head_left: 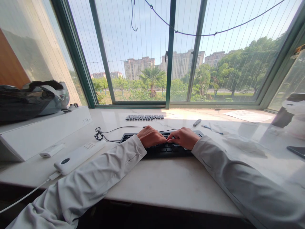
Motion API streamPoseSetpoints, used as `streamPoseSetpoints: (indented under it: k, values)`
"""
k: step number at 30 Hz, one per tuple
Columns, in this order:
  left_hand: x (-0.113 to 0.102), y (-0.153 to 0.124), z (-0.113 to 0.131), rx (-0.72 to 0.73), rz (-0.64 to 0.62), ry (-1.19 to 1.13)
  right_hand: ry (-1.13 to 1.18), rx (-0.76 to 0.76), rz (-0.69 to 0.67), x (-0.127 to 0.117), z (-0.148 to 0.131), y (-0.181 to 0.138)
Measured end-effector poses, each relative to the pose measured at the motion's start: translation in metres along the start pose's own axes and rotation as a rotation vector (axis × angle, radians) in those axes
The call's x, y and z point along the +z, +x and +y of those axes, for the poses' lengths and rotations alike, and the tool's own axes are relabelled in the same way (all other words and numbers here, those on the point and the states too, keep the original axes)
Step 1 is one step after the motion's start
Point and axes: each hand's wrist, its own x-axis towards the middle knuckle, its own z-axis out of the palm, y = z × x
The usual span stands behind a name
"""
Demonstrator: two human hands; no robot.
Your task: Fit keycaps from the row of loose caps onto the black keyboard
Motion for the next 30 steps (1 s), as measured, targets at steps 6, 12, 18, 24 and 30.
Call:
streamPoseSetpoints:
  k: [6, 12, 18, 24, 30]
  values:
    - [0.0011, -0.0002, -0.0003, 0.019, 0.008, 0.013, -0.017, -0.005, 0.006, 0.0020, 0.0012, 0.0005]
    - [0.0012, 0.0000, -0.0011, 0.038, 0.005, 0.014, -0.022, -0.022, 0.006, 0.0022, 0.0019, 0.0002]
    - [-0.0002, 0.0005, -0.0014, 0.047, -0.035, 0.017, -0.022, -0.019, 0.002, 0.0004, 0.0005, 0.0006]
    - [-0.0017, 0.0011, -0.0037, 0.008, -0.132, -0.036, 0.028, 0.005, 0.004, 0.0010, 0.0012, 0.0011]
    - [-0.0078, 0.0069, 0.0007, -0.165, -0.232, -0.044, 0.007, 0.023, -0.012, 0.0008, -0.0013, 0.0007]
